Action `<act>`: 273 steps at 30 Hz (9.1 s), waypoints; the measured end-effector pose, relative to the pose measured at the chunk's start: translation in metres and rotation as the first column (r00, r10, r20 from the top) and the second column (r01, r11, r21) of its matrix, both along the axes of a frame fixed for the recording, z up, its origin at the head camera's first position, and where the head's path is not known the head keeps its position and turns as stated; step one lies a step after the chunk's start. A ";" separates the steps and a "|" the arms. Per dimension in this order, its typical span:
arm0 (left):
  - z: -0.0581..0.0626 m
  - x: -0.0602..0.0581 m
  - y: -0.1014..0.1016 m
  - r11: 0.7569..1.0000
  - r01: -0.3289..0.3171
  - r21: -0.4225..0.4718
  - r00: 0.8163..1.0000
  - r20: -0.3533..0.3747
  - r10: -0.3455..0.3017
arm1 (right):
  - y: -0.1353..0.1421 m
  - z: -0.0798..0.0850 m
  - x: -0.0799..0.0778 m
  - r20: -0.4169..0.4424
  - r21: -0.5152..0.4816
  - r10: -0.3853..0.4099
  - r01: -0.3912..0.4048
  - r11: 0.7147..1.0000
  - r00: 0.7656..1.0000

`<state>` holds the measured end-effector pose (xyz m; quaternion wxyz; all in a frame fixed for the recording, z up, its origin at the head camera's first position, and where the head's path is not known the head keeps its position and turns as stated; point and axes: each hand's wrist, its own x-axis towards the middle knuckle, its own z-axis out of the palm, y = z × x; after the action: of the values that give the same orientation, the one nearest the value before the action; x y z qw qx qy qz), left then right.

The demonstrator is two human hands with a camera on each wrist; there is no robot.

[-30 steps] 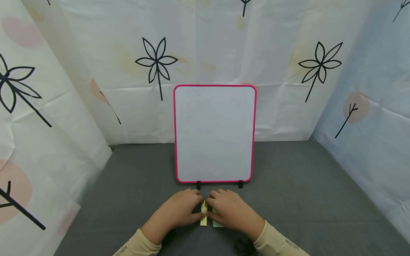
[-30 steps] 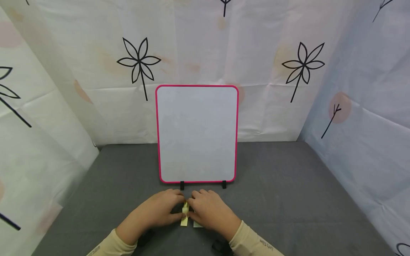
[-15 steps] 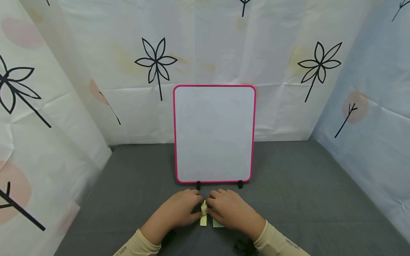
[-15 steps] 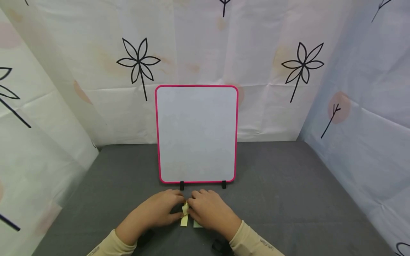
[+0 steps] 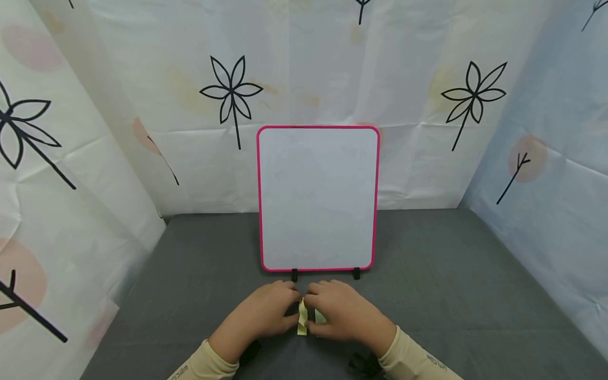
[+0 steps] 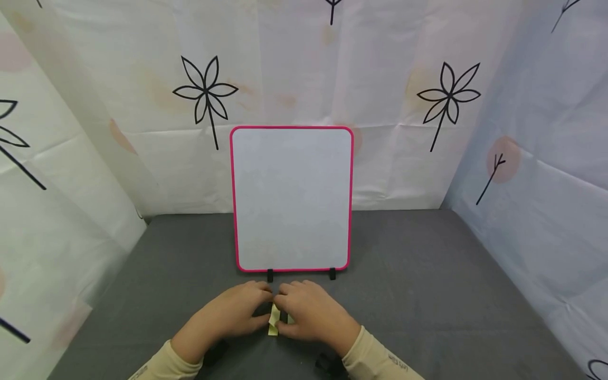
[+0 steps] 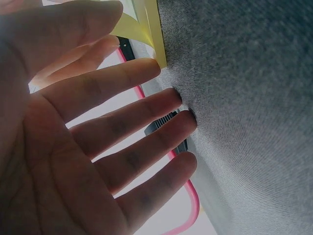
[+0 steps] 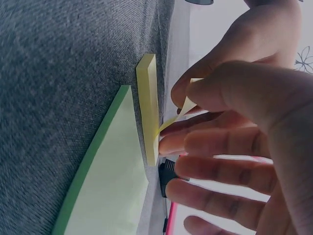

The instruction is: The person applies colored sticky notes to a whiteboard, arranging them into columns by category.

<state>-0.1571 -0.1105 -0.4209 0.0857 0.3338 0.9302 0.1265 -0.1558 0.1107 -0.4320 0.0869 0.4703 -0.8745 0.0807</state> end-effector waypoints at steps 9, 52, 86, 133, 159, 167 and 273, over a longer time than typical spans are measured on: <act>0.000 0.000 -0.002 0.999 -0.002 0.033 1.000 0.023 0.001 | -0.003 -0.003 0.000 -0.098 -0.105 0.117 -0.127 0.986 0.988; 0.006 0.016 0.016 0.983 0.182 0.007 0.971 -0.162 -0.179 | 0.016 -0.014 -0.027 0.438 -0.199 -0.037 0.137 0.970 0.898; -0.003 0.013 0.018 0.981 0.191 -0.012 0.974 -0.121 -0.191 | 0.021 -0.013 -0.028 0.356 -0.177 -0.095 0.167 0.970 0.930; -0.001 0.014 0.021 0.990 0.141 0.006 0.989 -0.056 -0.140 | 0.034 0.004 -0.036 0.283 -0.257 -0.100 0.176 0.950 0.954; -0.004 0.014 0.018 0.984 0.174 0.031 0.982 -0.082 -0.170 | 0.067 0.069 -0.050 0.080 -0.556 -0.108 0.134 0.820 0.991; -0.006 0.015 0.012 0.989 0.145 0.017 0.988 -0.064 -0.143 | 0.071 0.102 -0.074 -0.024 -0.696 -0.195 0.123 0.707 0.981; 0.081 -0.133 0.086 0.996 -0.080 0.034 0.761 -0.644 0.084 | 0.064 0.099 -0.117 0.087 -0.565 -0.507 0.462 0.684 0.857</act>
<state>-0.2898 -0.0246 -0.3402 -0.2450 0.3162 0.9165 0.0100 -0.2731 0.1751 -0.3329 0.2742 0.1774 -0.8987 0.2928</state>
